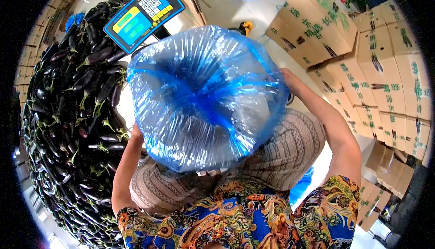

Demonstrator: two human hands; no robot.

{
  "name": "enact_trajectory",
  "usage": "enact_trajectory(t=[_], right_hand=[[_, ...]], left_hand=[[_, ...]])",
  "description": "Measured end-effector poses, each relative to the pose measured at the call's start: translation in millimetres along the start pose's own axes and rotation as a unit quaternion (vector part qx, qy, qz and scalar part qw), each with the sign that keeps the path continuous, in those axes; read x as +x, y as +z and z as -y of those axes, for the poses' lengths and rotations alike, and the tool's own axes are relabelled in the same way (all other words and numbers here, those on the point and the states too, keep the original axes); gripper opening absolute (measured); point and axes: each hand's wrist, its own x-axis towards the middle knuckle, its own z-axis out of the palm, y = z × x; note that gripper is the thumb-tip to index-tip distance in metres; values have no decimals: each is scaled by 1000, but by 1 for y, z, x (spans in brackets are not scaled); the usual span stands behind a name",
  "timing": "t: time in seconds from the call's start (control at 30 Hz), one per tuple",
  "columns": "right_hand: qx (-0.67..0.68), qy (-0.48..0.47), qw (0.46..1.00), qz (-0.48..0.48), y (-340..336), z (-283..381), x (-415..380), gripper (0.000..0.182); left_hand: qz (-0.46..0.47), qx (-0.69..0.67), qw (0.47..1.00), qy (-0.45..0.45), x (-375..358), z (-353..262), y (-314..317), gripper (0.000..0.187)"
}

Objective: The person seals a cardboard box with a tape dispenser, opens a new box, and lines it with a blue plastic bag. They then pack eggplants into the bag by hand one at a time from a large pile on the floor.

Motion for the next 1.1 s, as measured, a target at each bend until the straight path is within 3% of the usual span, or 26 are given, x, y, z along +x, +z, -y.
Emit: enact_trajectory(t=[0.07, 0.1, 0.13, 0.17, 0.2, 0.33, 0.4, 0.47, 0.53, 0.6, 0.67, 0.73, 0.83, 0.87, 0.9, 1.0, 1.07, 1.1], right_hand=[[-149, -92, 983, -55, 3, -3, -24, 26], [-324, -6, 940, -104, -15, -16, -16, 29], [-313, -3, 942, -119, -12, 4, -29, 28], [-302, 26, 946, -118, -9, 28, -41, 27], [-304, -3, 943, -132, -7, 41, -45, 25], [-311, -121, 941, -54, 15, 115, -96, 25], [-384, -166, 908, 23, 49, 150, -125, 24], [-409, -213, 879, 118, 87, 164, -149, 26], [-505, -219, 819, 160, 116, 157, -164, 33], [-591, -288, 741, 137, 132, 126, -162, 44], [-639, -282, 705, 124, 142, 110, -158, 44], [-675, -320, 660, 72, 147, 86, -149, 40], [-655, -258, 705, 83, 151, 84, -136, 24], [-652, -235, 715, 97, 152, 86, -134, 20], [-601, -180, 769, 124, 154, 100, -140, 25], [-480, -387, 776, 131, 122, 91, -140, 26], [-457, -302, 822, 157, 112, 87, -132, 23], [-432, -233, 849, 195, 110, 105, -139, 23]], left_hand=[[-22, 320, 945, 73, 10, 6, -63, 21], [-72, 334, 937, 70, -21, -23, -34, 21], [-123, 349, 926, 73, -55, -70, 8, 21], [-96, 335, 931, 110, -71, -90, 22, 19], [-70, 320, 933, 148, -88, -105, 33, 18], [86, 349, 921, 151, -154, -141, 95, 20], [168, 460, 861, 138, -174, -140, 119, 26], [220, 569, 749, 258, -182, -125, 136, 35], [238, 667, 646, 285, -179, -112, 137, 52], [232, 710, 587, 312, -174, -103, 129, 54], [209, 743, 563, 296, -170, -102, 121, 48], [225, 705, 588, 326, -158, -107, 104, 31], [107, 541, 772, 318, -154, -119, 93, 16], [59, 482, 834, 260, -158, -128, 92, 16], [43, 480, 841, 245, -163, -134, 90, 16], [77, 521, 828, 195, -179, -128, 81, 20], [130, 534, 828, 113, -192, -108, 83, 21], [138, 528, 828, 125, -197, -93, 84, 22]])
